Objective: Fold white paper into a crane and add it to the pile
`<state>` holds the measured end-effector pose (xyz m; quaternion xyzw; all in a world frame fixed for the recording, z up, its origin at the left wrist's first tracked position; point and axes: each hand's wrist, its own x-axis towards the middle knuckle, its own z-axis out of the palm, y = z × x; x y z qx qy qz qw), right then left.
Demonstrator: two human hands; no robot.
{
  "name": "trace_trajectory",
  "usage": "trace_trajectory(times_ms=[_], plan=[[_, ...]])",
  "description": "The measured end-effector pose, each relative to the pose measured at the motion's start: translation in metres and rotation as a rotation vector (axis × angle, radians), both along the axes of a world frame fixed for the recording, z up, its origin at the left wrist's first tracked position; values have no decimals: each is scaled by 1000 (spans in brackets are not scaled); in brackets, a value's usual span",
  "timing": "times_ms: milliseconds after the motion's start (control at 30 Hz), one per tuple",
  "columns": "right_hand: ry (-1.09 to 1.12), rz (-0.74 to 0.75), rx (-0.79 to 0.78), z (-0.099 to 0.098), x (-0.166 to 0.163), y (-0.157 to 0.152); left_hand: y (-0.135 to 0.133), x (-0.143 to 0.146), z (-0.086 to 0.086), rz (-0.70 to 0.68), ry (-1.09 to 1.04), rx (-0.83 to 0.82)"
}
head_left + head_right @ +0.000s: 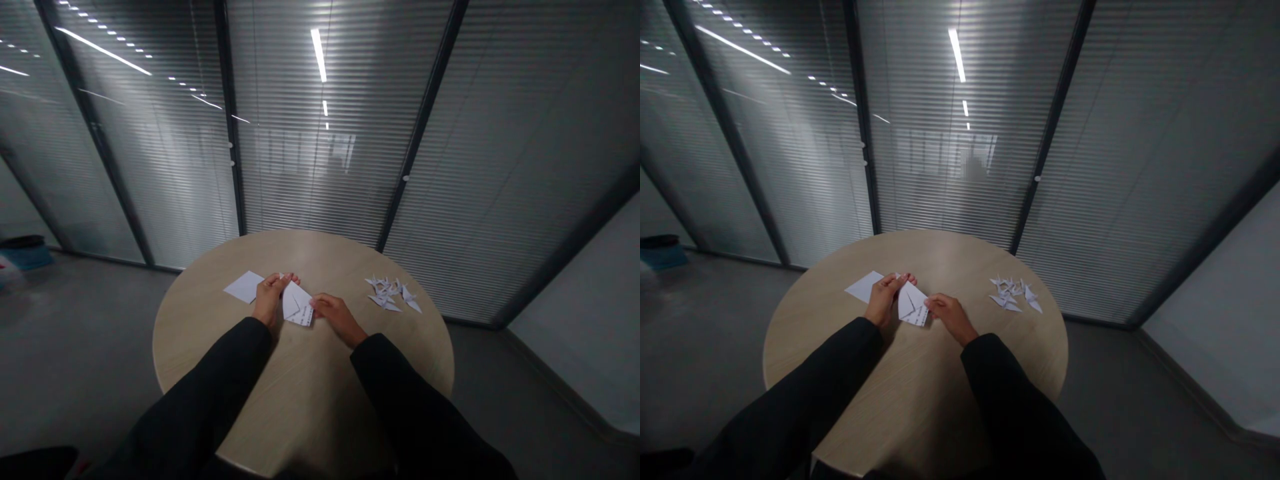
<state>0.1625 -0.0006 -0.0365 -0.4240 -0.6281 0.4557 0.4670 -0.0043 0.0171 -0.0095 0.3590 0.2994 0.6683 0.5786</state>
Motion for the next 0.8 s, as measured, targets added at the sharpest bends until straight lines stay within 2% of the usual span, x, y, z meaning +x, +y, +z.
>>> trace_trajectory(times_ms=[133, 300, 600, 800], plan=[[-16, -42, 60, 0, 0, 0, 0, 1, -1, -30, 90, 32], [83, -77, 15, -1, 3, 2, 2, -5, 0, 40, 218, 56], [16, -102, 65, -1, 6, 6, 6, -12, 0, 100, 310, 29], [99, -129, 57, 1, 4, 3, 3, -16, 3, 146, 313, 46]])
